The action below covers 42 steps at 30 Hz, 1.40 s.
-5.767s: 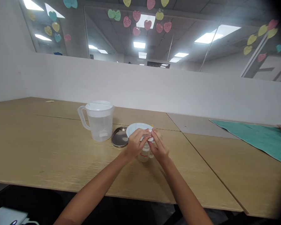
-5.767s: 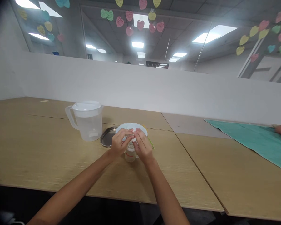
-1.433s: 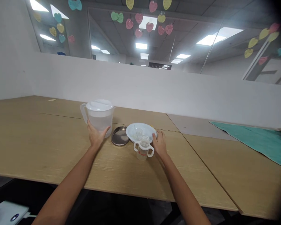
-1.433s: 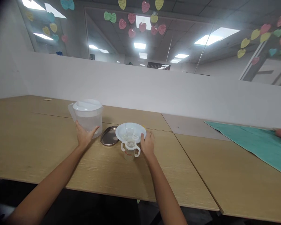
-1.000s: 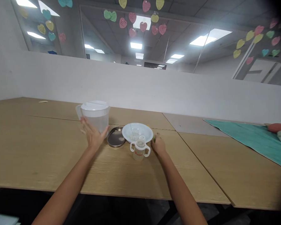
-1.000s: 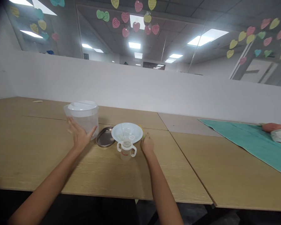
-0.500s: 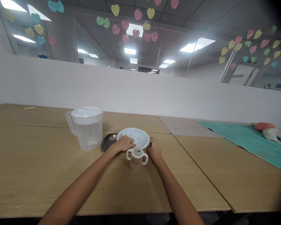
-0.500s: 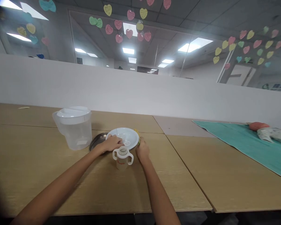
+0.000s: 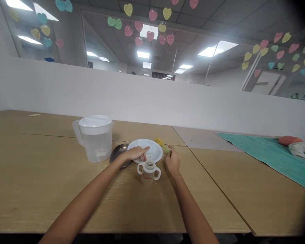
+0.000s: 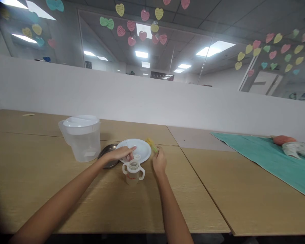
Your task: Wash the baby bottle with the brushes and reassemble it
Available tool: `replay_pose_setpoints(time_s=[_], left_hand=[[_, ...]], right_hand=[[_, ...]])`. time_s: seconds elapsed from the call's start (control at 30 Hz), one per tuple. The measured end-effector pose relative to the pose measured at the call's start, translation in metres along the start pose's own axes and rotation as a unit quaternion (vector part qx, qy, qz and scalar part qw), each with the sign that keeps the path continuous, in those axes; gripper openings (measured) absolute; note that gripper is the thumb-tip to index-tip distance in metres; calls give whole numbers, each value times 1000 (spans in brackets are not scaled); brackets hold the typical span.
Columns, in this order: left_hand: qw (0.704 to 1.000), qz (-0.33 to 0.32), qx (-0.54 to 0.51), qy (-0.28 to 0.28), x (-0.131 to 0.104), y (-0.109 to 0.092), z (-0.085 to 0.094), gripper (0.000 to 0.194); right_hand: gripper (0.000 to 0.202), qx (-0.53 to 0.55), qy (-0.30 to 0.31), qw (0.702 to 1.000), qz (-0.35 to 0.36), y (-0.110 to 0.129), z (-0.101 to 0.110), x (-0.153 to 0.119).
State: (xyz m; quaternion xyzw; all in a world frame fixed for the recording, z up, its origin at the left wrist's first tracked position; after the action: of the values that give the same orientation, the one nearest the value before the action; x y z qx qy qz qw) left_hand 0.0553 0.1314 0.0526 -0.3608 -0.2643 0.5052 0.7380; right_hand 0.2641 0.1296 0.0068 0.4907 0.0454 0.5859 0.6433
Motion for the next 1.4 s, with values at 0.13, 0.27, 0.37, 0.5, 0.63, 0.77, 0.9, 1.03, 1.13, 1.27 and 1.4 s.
replay_pose_setpoints(time_s=[0.13,0.27,0.37,0.5,0.63,0.77,0.9,1.03,1.13,1.27,1.4], left_hand=[[981,12,-192,3,7,1,3,53],[950,18,-311,36,12,0,-4,31],[955,-3,-295,17,15,-2,-9,27],[971,-7,-238,3,19,-3,-15,35],[971,-30,-230,-58,27,-2,-9,41],[961,-72,-227,-143,38,-8,-2,40],[954,-87,-221,-182,42,-14,-1,34],[947,-89,-229,-209,37,-15,8,32],[937,-85,-248,-230,33,-15,19,35],[916,-78,-290,-265,29,-16,36,42],[890,-63,-327,-312,24,-11,52,51]], right_hand=[[41,67,-88,994,24,4,10,0],[43,107,-136,985,12,9,19,0],[41,121,-127,984,25,16,22,0],[38,120,-96,984,89,32,24,-4],[40,117,-108,980,121,42,26,-12],[44,100,-96,986,92,41,22,-18],[52,65,-54,996,41,32,17,-16],[55,40,-30,999,15,26,16,-12],[55,31,-52,998,18,29,20,-13],[56,5,-42,998,55,37,18,-16],[59,-41,-11,993,107,43,10,-19]])
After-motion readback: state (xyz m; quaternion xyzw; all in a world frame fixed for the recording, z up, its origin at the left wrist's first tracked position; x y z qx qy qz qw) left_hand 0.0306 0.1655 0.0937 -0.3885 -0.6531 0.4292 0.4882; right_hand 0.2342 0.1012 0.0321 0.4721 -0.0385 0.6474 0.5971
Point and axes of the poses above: each hand's wrist, its own x-axis towards the middle knuckle, its own z-axis out of the back of the hand, y = z × x, the point moved 6 cm from there along x, towards the middle knuckle, and after that the axes turned 1 degree about -x, right-handed, at the moved point
